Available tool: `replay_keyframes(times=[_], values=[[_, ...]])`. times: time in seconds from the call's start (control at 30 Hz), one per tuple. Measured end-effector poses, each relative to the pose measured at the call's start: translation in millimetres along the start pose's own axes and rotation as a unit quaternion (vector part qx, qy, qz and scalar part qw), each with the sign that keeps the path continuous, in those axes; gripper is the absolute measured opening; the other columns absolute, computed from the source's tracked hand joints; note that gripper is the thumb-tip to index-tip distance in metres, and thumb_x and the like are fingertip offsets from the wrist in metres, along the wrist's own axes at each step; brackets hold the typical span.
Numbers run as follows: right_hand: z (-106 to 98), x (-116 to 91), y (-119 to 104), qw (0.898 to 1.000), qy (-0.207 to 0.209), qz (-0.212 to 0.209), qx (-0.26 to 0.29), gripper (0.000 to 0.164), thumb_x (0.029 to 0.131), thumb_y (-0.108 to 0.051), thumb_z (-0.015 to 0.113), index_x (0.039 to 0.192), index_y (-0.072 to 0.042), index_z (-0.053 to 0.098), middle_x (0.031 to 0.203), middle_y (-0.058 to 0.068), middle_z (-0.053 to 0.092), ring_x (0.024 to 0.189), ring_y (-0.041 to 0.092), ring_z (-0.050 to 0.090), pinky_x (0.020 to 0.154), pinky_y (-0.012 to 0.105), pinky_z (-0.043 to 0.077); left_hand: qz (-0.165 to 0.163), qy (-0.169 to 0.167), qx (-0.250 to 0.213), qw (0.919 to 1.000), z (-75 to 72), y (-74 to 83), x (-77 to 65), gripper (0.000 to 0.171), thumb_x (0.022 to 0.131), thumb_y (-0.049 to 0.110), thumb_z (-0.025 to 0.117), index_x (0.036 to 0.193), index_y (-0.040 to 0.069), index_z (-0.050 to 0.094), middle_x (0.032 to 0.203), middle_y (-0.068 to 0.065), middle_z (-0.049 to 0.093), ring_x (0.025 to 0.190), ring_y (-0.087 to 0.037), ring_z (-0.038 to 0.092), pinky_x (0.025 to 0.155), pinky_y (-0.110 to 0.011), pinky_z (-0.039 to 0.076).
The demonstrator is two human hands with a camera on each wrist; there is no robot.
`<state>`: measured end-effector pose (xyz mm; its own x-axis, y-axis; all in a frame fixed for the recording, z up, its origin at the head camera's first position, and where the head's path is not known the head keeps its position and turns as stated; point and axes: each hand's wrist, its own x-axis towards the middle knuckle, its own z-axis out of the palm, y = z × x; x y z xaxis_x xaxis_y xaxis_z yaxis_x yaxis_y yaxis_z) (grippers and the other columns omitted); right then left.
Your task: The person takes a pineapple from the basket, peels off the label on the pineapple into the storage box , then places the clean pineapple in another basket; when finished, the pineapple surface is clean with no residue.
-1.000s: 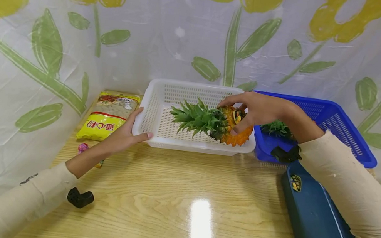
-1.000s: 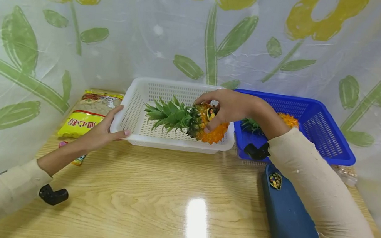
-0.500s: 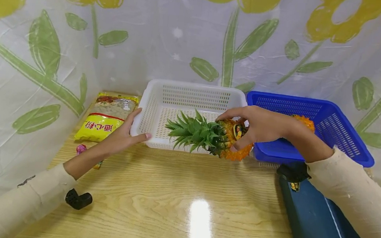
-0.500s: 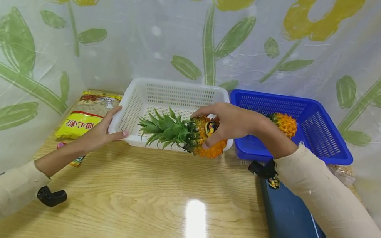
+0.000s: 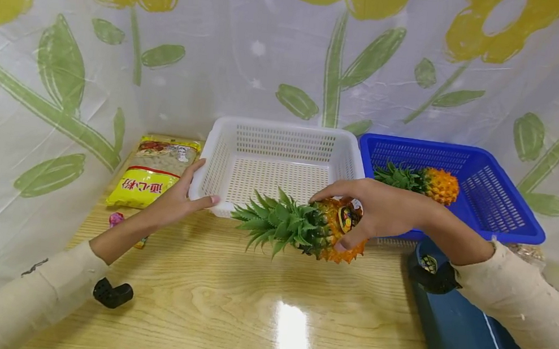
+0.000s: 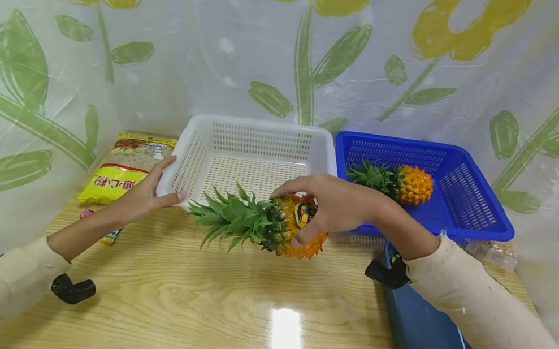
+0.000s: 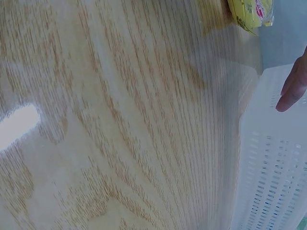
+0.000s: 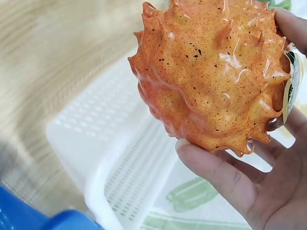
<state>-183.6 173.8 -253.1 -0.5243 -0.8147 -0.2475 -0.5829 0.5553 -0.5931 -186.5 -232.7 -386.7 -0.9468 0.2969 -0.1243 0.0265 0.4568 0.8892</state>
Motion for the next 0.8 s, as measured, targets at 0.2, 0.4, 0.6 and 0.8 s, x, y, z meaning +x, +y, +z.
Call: replay_keyframes(times=[0.2,0.4,0.6,0.8], values=[[17.7,-2.1,-7.0,1.0,0.0,0.005,0.019,0.078,0.081,-0.036,0.084,0.149,-0.02,0.048,0.145,0.0,0.052,0.112,0.017,0.054,0.094,0.042,0.048,0.004,-0.002,-0.004,1.0,0.1,-1.2,0.2,0.1,0.098,0.039,0.064,0.161,0.024,-0.013,0.161,-0.025,0.022,0.144,-0.046,0.034,0.112,-0.065,0.033],[36.4,-3.9,-12.5,0.999,0.0,-0.01,0.036,0.077,0.079,-0.033,0.085,0.147,-0.02,0.051,0.143,-0.002,0.054,0.116,0.017,0.055,0.093,0.042,0.05,0.013,-0.004,-0.014,0.9998,0.3,-2.0,0.6,0.1,0.099,0.037,0.064,0.161,0.023,-0.013,0.159,-0.024,0.026,0.143,-0.045,0.037,0.111,-0.064,0.034],[52.0,-3.9,-16.0,0.999,-0.002,-0.016,0.029,0.076,0.079,-0.035,0.085,0.146,-0.019,0.053,0.141,-0.003,0.055,0.121,0.016,0.055,0.095,0.039,0.05,0.013,-0.003,-0.014,0.9998,0.1,-1.9,0.6,0.1,0.098,0.037,0.065,0.161,0.023,-0.013,0.158,-0.024,0.029,0.142,-0.044,0.038,0.112,-0.064,0.034],[61.6,-3.5,-14.4,1.0,0.006,-0.016,0.005,0.075,0.078,-0.036,0.085,0.144,-0.021,0.054,0.137,-0.006,0.057,0.113,0.012,0.056,0.09,0.035,0.051,0.012,-0.003,-0.014,0.9998,0.3,-1.7,0.7,0.1,0.098,0.038,0.065,0.161,0.024,-0.013,0.157,-0.024,0.029,0.142,-0.044,0.039,0.112,-0.064,0.034]])
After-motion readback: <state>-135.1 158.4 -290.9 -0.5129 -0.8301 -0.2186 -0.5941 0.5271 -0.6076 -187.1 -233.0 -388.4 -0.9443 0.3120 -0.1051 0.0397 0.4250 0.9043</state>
